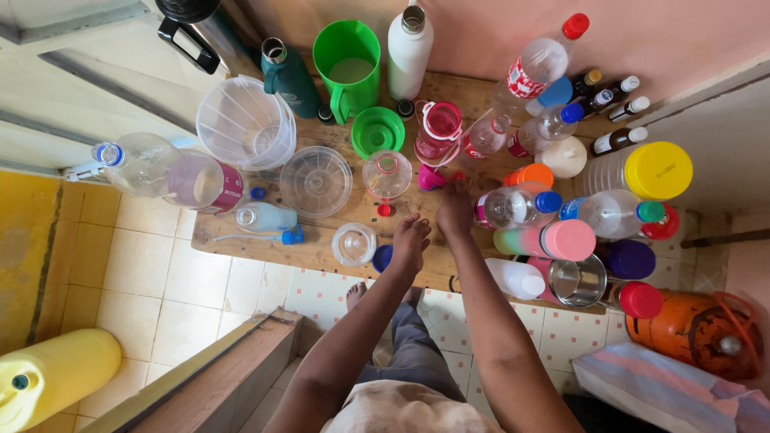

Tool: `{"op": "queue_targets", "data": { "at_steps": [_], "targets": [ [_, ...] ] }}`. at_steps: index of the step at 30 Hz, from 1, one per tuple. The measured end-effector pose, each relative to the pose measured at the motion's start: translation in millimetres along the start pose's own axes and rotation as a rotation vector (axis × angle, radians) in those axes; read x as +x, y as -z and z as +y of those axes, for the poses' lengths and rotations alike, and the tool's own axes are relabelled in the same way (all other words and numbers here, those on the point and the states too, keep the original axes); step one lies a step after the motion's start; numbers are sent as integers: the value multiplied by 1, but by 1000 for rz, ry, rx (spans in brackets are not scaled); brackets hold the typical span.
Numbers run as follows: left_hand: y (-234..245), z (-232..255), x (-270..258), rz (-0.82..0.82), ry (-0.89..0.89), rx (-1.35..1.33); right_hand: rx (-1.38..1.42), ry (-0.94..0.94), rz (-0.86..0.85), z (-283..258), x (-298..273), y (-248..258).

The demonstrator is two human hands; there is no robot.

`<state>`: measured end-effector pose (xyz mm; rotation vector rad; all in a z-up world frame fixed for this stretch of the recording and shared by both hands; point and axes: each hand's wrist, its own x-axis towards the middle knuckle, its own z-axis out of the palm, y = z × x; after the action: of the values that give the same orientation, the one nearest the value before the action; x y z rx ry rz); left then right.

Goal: The person stands at a table covered with plastic bottles, cups and lids, picks up bottles one at a time, matches caps to them, and screws the caps on securely. They also fit a lid onto a pink cup with a straw and close a green pitcher and thermos, arranging the closed containers back on the table.

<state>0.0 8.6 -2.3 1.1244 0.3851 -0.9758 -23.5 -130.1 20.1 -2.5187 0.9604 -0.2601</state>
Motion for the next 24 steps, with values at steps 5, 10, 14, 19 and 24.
{"op": "queue_targets", "data": {
  "at_steps": [5, 10, 14, 19, 24],
  "targets": [
    [0, 7, -7, -11, -10, 21, 19, 152, 192, -9, -27, 8],
    [-36, 30, -41, 23, -567, 261, 79, 19, 174, -26, -47, 34],
    [-81, 82, -67, -24, -1067, 602, 329, 63, 276, -56, -66, 91],
    [-139, 124, -82, -263, -1028, 454, 409, 133, 436, -90, -94, 190],
    [-175, 127, -77, -82, -1076, 751, 596, 129, 534, -101, -94, 247]
  ]
}}
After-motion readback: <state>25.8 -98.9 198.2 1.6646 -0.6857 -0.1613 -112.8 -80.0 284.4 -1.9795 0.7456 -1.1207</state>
